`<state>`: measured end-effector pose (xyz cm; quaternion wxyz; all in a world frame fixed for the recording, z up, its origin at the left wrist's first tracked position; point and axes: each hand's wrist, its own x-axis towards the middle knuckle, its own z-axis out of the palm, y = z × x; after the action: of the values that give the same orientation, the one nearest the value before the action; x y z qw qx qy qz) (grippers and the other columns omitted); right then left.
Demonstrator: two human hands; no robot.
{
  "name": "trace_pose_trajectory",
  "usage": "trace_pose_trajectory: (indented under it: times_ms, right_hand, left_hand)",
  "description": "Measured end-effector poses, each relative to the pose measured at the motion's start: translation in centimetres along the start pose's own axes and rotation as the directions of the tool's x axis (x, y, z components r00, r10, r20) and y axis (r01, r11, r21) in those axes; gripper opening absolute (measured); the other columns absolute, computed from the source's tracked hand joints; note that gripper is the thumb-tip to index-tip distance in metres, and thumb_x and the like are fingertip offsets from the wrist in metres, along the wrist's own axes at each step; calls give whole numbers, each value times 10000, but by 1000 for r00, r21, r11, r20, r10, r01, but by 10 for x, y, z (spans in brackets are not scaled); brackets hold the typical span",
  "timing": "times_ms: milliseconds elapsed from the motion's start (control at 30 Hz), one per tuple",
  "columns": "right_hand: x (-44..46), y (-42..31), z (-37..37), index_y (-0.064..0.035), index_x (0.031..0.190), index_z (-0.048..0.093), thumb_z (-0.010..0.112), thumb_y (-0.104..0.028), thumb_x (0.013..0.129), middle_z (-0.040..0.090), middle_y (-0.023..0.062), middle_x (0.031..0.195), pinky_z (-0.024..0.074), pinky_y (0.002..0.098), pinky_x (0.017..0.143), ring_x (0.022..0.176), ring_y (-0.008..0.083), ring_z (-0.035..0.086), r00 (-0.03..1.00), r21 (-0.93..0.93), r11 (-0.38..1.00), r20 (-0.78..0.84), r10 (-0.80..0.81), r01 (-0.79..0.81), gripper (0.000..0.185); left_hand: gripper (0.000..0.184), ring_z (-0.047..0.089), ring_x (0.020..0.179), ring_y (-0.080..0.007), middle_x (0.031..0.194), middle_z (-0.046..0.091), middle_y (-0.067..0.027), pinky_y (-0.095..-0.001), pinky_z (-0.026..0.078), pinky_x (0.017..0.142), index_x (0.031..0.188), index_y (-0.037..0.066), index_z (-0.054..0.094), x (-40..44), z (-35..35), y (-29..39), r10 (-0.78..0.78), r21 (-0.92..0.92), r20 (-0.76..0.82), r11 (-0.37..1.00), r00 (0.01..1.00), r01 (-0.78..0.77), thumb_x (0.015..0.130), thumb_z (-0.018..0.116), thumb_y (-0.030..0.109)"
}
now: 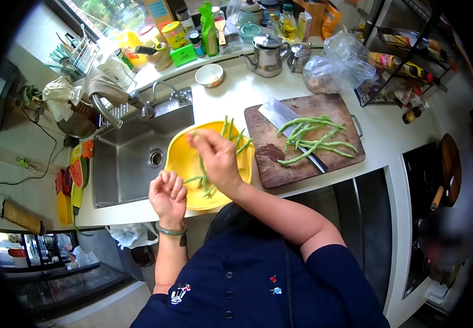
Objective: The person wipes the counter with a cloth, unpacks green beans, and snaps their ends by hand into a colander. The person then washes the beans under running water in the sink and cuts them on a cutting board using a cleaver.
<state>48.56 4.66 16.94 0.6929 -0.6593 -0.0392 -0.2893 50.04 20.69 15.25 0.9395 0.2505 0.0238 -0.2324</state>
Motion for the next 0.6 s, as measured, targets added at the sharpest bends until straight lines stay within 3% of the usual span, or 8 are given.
trace_pose_trajectory:
  times_ms: [67,100,200,233,267,433,500,600]
  right_hand:
    - [7,29,-2,31,1116,532,514,-111,918,608,108,1007,472,306,827,945,149,579,891,727,643,-99,443,-239,245]
    - [9,42,-6,31,1116,532,514,-111,918,608,108,1007,472,306,827,945,149,579,890,724,648,-106,443,-236,245]
    - [1,78,-22,68,1193,472,543,-141,893,588,172,1087,442,310,902,1030,200,570,816,505,744,-124,564,-437,373]
    - [-6,85,-35,72,1214,449,560,-137,873,573,193,1116,436,310,915,1049,225,565,899,-55,911,-198,391,-408,415]
    - [-13,91,-50,75,1235,426,576,-132,853,559,214,1146,429,310,928,1069,250,559,967,-599,760,-152,203,-254,460]
    - [-16,27,-148,-11,867,620,607,-69,777,628,129,832,486,346,686,762,260,616,989,-830,548,27,-142,101,108]
    - [-20,42,-205,-41,783,601,594,-121,786,604,125,756,466,383,624,699,290,592,961,-832,525,-263,-92,-177,80]
    - [-37,72,-282,-56,754,602,585,-277,804,620,168,740,462,468,639,690,350,605,881,-874,114,-473,10,-471,227]
  left_hand:
    - [165,274,457,-101,614,329,3,-220,255,378,735,88,390,-3,-5,5,7,-53,-8,999,1000,-7,874,391,176]
    - [224,284,463,-107,645,345,-15,-212,252,377,702,95,373,-4,-9,7,1,-41,-12,999,1000,-1,895,381,208]
    - [291,304,479,-108,685,373,-35,-202,252,375,666,98,359,-9,-10,11,2,22,-38,1000,999,-1,918,372,243]
    - [309,341,497,-108,753,433,-66,-192,260,378,666,106,358,-8,-17,13,10,38,11,999,1000,-11,940,367,249]
    - [309,341,497,-108,753,433,-66,-192,260,378,666,106,358,-10,-21,14,8,37,13,999,1000,-8,940,367,249]
    - [223,330,473,-91,728,431,-52,-185,267,376,717,94,384,-15,-23,19,26,146,-107,989,994,-10,917,423,184]
    - [156,328,471,-81,698,413,-34,-180,272,377,790,82,412,-14,-28,20,-2,143,-52,990,999,9,918,412,170]
    - [129,322,470,-84,695,406,-33,-183,272,378,834,73,430,-11,-26,14,-22,149,-26,989,999,26,917,398,166]
